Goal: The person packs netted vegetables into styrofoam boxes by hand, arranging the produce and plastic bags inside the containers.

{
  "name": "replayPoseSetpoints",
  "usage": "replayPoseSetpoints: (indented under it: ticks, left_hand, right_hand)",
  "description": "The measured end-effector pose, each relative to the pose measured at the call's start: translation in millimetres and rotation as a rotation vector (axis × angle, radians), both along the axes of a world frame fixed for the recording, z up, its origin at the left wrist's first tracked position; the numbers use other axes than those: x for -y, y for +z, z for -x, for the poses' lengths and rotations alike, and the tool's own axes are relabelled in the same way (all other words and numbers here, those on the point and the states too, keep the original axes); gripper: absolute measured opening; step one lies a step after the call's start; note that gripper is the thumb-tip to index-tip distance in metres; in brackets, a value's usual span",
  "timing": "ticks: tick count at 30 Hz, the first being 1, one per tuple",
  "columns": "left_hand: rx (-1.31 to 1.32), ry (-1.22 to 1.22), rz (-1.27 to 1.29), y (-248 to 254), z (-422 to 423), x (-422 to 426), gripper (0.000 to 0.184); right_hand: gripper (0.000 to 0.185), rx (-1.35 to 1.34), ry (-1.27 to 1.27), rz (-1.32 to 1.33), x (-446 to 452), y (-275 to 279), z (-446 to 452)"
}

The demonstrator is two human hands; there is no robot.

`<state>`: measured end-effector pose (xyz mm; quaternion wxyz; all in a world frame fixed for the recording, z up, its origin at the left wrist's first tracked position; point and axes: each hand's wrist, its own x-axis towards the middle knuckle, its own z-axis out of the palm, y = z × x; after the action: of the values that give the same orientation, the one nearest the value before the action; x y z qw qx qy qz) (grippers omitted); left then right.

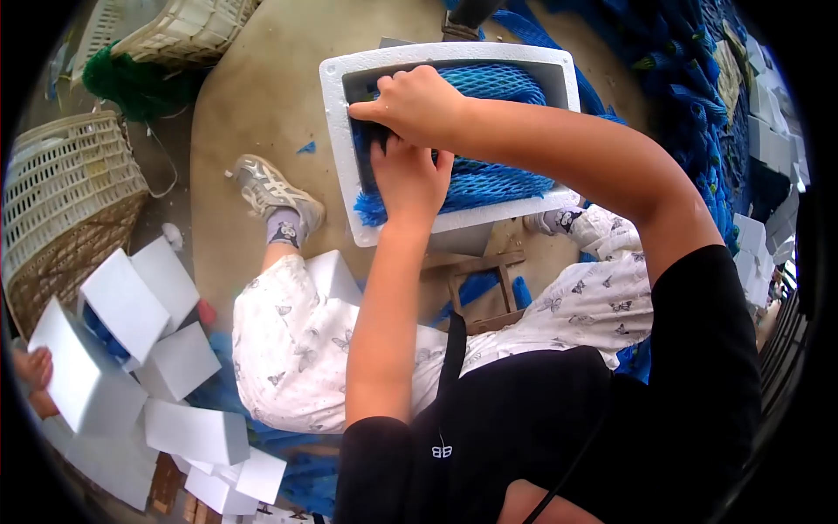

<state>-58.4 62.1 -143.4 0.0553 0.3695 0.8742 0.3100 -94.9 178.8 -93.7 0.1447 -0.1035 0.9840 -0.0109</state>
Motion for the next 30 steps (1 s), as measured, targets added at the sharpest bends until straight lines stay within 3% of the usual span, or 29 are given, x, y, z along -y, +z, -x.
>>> replayPoseSetpoints:
  ticks: [3,8,10,12,13,14,16,17,19,22,23,24,25,26,27,28,29,30]
  left_hand:
    - [-0.037,-0.03,-0.05,-10,8,-5,0.03]
    - [-0.014,-0.083,-0.025,-1,1,-3,0.038]
    - [0.05,-0.135,0.01,14,2,8,0.042]
    - [-0.04,-0.023,0.071,29,-5,19,0.056]
    - [0.073,-0.057,0.101,23,-8,22,0.067]
    - [0.005,-0.064,0.285,4,-10,17,0.073]
    - [-0.011,-0.065,0.296,-5,-4,13,0.073]
    - [-0.016,-0.06,0.302,-6,-3,10,0.073]
    - [0.01,-0.067,0.331,-4,-1,12,0.072]
    - [0.014,-0.074,0.233,-5,-1,19,0.071]
    - [0.056,-0.102,-0.024,-3,4,27,0.07]
    - [-0.003,-0.054,-0.03,31,0,33,0.07]
    - [-0.035,0.003,-0.056,37,-6,43,0.072]
    - [0.132,0.085,-0.255,30,-17,46,0.074]
    - [0.244,0.143,-0.165,6,-29,48,0.074]
    - [0.33,0.183,-0.025,7,-27,43,0.074]
    - [0.394,0.233,-0.099,9,-14,33,0.078]
    - [0.48,0.22,-0.207,-11,11,26,0.084]
  right_hand:
    - [0.027,-0.128,-0.124,0.114,-5,-35,2]
    - [0.05,-0.094,-0.125,0.324,-22,-53,-7]
    - [0.05,-0.189,-0.049,0.697,-34,-30,-23]
    - [0.053,-0.415,-0.071,0.627,-63,1,-58]
    - [0.052,-0.442,-0.306,0.551,-73,2,-100]
    - [0.052,-0.467,-0.538,0.478,-82,0,-135]
    - [0.053,-0.279,-0.674,0.569,-73,-54,-175]
    - [0.054,-0.277,-0.655,0.479,-68,-49,-170]
    - [0.055,-0.29,-0.646,0.558,-73,-56,-167]
    - [0.058,-0.27,-0.615,0.856,-81,-43,-173]
    - [0.063,-0.319,-0.615,0.927,-78,-19,-179]
    - [0.066,-0.458,-0.565,0.836,-79,5,-185]
    - [0.066,-0.648,-0.668,0.731,-79,4,-204]
    - [0.066,-0.796,-0.877,0.783,-73,-3,-217]
    - [0.067,-0.757,-1.077,0.721,-79,-35,-234]
    - [0.069,-0.526,-1.382,1.012,-94,-81,-255]
    - [0.069,-0.294,-1.346,1.259,-107,-105,-267]
    - [0.068,-0.197,-1.247,1.073,-115,-124,-270]
